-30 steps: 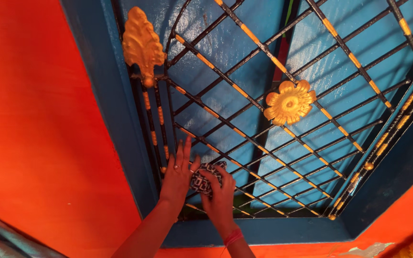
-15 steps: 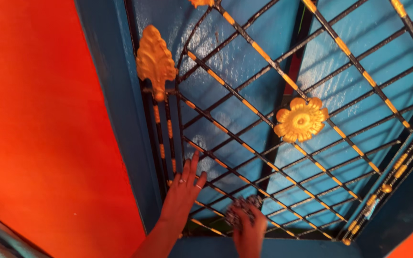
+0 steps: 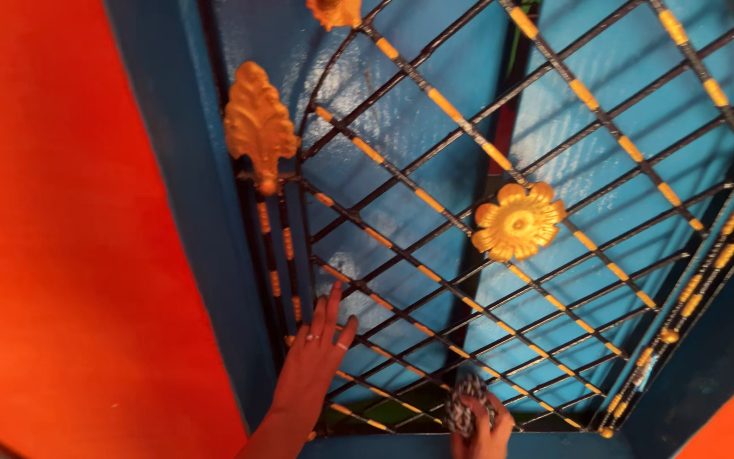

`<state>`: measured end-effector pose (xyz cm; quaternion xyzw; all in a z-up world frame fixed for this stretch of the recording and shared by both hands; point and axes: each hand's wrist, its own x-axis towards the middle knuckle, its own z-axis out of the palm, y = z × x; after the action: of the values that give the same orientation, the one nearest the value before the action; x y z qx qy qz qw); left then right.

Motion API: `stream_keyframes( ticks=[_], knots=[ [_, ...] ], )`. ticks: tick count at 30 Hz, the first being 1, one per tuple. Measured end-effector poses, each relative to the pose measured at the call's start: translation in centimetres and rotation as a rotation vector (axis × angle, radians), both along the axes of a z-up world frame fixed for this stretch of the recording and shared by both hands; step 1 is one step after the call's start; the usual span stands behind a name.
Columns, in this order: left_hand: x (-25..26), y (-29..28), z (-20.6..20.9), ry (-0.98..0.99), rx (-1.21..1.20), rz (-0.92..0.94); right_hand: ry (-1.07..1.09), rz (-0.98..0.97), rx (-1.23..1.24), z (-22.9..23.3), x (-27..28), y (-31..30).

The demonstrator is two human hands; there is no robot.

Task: The person cleans a decorative metal window grill by hand using a cloth, wiping the black bars and gold-colored floral ornaments.

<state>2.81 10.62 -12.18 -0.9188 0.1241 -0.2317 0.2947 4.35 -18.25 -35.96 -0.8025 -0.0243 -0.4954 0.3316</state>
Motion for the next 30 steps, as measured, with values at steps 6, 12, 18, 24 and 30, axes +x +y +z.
stream_keyframes(
  ticks=[6, 12, 18, 24, 30],
  knots=[
    [-0.5, 0.1, 0.8, 0.032, -0.071, -0.024, 0.061, -0.055, -0.028, -2.9, 0.7, -5.5],
    [-1.5, -0.4, 1.9, 0.056, 0.019, 0.003, -0.061, -0.135, 0.061, -1.4, 0.1, -3.2],
    [-1.7, -0.4, 2.1, 0.089, 0.012, 0.034, -0.099, -0.141, 0.278, 2.8, -0.3, 4.0],
    [-1.6, -0.2, 1.3, -0.072, -0.006, -0.017, 0.079, -0.034, 0.044, 3.3, -3.1, -1.0],
    [-1.8, -0.2, 0.9, -0.108, -0.113, -0.053, 0.143, -0.098, 0.137, 4.9, -3.9, 0.6]
  ],
)
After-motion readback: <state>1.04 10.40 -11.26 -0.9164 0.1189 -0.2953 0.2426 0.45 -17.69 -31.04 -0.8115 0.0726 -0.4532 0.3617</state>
